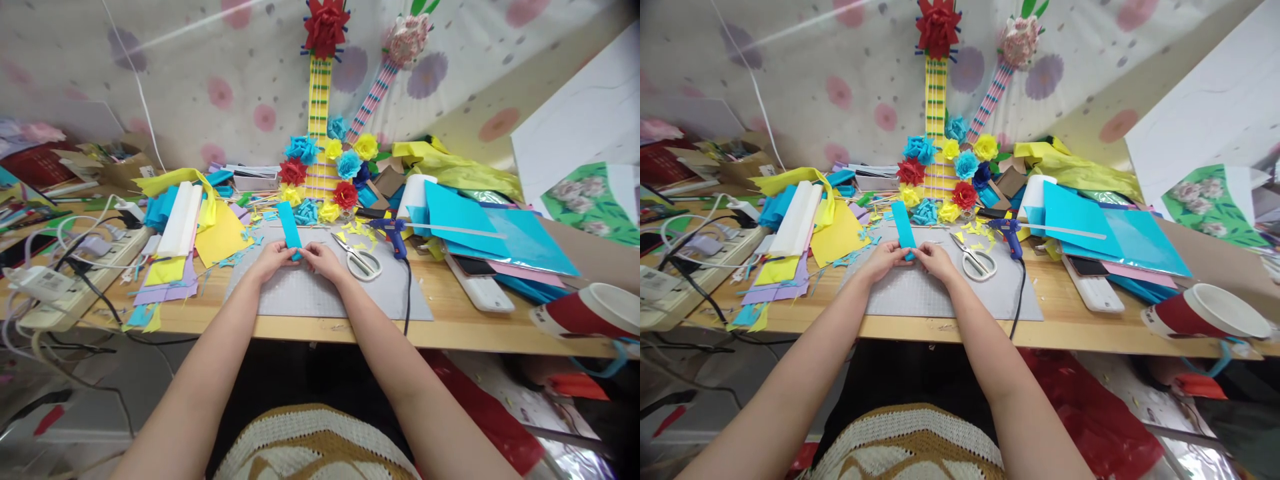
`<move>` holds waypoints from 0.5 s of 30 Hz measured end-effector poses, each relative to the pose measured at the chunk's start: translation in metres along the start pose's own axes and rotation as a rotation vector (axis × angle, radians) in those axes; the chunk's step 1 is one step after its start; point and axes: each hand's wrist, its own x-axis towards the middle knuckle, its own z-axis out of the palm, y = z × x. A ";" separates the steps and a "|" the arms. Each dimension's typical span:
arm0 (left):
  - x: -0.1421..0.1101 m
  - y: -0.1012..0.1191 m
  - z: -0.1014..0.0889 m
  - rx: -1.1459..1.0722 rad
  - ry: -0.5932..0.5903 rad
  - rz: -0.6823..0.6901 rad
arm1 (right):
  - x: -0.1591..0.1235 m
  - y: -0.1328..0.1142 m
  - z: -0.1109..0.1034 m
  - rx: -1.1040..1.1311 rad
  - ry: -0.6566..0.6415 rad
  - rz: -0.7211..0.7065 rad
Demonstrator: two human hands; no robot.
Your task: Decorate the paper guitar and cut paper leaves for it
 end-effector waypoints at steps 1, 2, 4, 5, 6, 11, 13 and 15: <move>0.000 0.000 0.000 -0.001 -0.002 0.003 | 0.001 0.001 0.000 0.020 0.011 0.002; 0.000 0.000 0.000 0.001 -0.007 0.008 | 0.001 0.001 0.001 0.039 0.014 0.000; 0.000 0.000 -0.001 0.002 -0.022 0.015 | 0.001 0.001 0.001 0.067 0.002 -0.013; 0.000 0.001 -0.002 -0.008 -0.029 0.013 | 0.000 0.001 0.001 0.078 -0.003 -0.017; 0.000 0.002 -0.002 -0.027 -0.034 0.006 | 0.000 0.000 0.001 0.097 0.001 -0.017; 0.001 0.003 -0.005 -0.113 -0.070 0.005 | -0.004 -0.003 0.001 0.272 0.015 -0.034; 0.001 0.002 -0.005 -0.085 -0.067 0.048 | -0.005 -0.004 0.000 0.283 -0.045 -0.054; 0.001 -0.001 -0.005 -0.061 -0.029 0.093 | -0.007 -0.005 -0.002 0.279 -0.126 -0.055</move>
